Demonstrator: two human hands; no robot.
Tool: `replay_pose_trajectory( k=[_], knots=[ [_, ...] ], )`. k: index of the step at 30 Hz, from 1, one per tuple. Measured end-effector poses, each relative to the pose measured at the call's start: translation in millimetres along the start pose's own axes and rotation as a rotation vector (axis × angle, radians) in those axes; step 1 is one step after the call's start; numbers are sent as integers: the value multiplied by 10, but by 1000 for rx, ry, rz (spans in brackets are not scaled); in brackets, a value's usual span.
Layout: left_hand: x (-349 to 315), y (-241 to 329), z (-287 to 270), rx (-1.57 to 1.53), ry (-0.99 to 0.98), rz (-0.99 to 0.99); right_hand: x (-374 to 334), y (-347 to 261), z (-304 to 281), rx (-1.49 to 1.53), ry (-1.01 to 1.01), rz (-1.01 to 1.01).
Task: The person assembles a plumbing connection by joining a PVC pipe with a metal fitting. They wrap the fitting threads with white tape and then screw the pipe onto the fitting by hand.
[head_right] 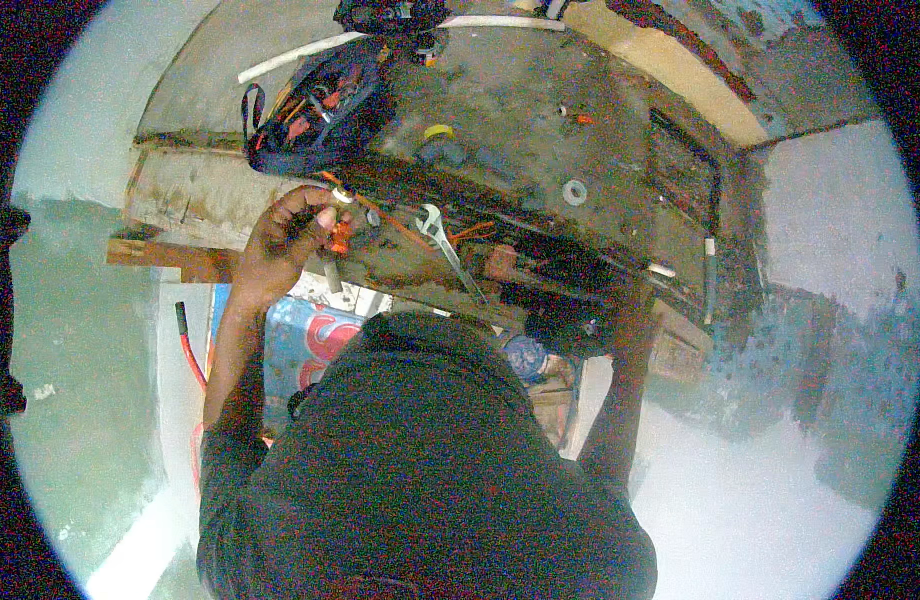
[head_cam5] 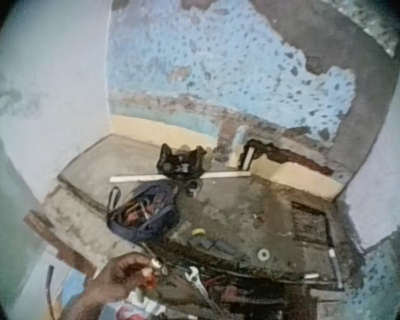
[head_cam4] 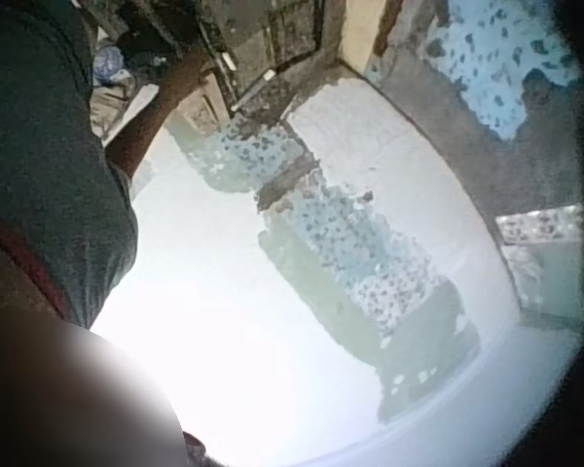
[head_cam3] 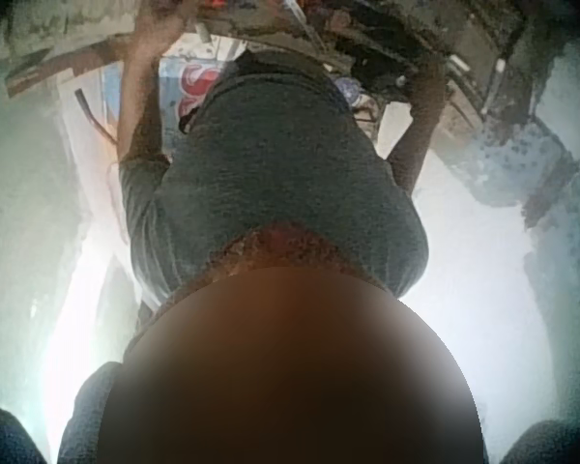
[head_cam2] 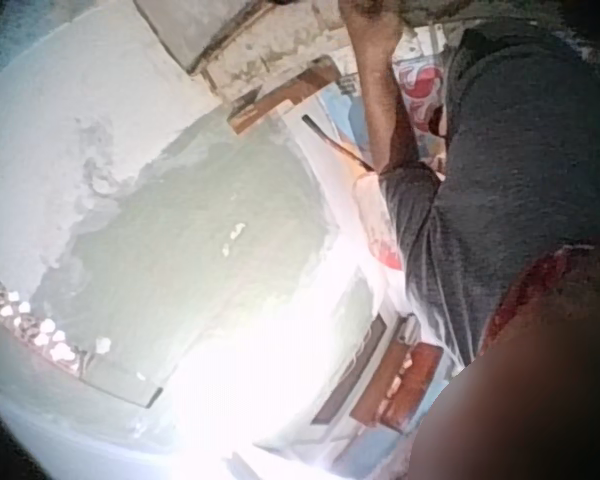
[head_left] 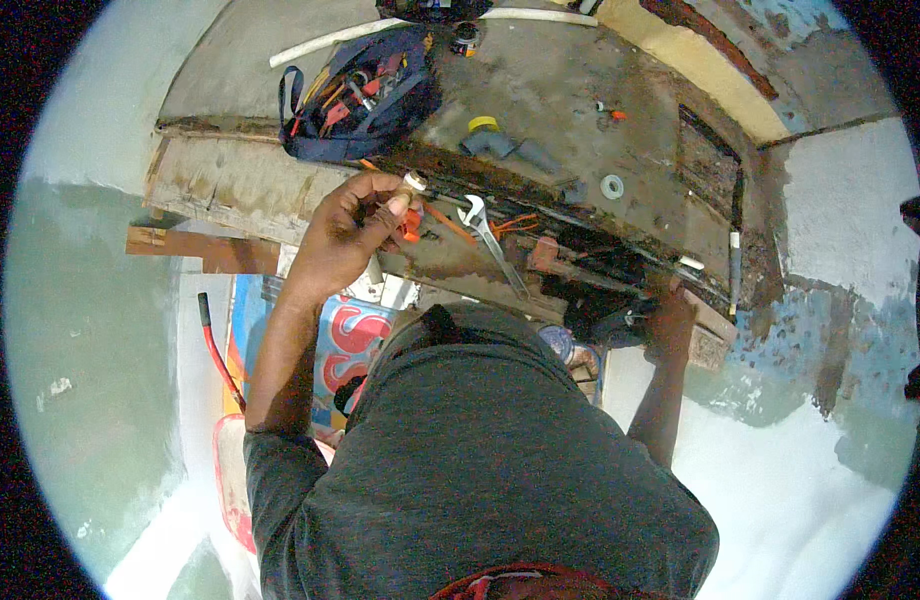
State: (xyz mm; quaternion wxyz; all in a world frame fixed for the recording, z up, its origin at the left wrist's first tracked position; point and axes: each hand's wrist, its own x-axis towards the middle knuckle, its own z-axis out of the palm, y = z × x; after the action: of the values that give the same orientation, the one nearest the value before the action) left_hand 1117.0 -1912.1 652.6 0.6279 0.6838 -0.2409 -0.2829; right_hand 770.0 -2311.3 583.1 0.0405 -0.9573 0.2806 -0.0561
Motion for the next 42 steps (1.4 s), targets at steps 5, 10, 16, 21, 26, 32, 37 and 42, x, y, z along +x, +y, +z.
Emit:
replay_pose_trajectory(
  k=[5,10,16,21,26,32,37,42],
  knots=[
    [30,2,145,-86,-25,-63,-36,126,237,194,50,140],
    [94,53,238,-80,-86,-29,131,-242,106,-157,265,-54],
    [62,62,353,-56,-84,31,431,-957,-285,143,-135,273],
    [-15,86,419,164,-26,226,477,-1850,-490,466,128,-251],
    [-133,136,527,238,-13,194,618,-2489,-698,781,36,-496],
    [-298,137,589,238,-56,112,697,-2599,-531,665,-116,-631],
    [-343,-153,604,156,-155,47,655,-2334,-163,819,-281,-189],
    [-336,-405,585,57,-217,-86,1044,-1300,339,68,5,-225]
  ],
)
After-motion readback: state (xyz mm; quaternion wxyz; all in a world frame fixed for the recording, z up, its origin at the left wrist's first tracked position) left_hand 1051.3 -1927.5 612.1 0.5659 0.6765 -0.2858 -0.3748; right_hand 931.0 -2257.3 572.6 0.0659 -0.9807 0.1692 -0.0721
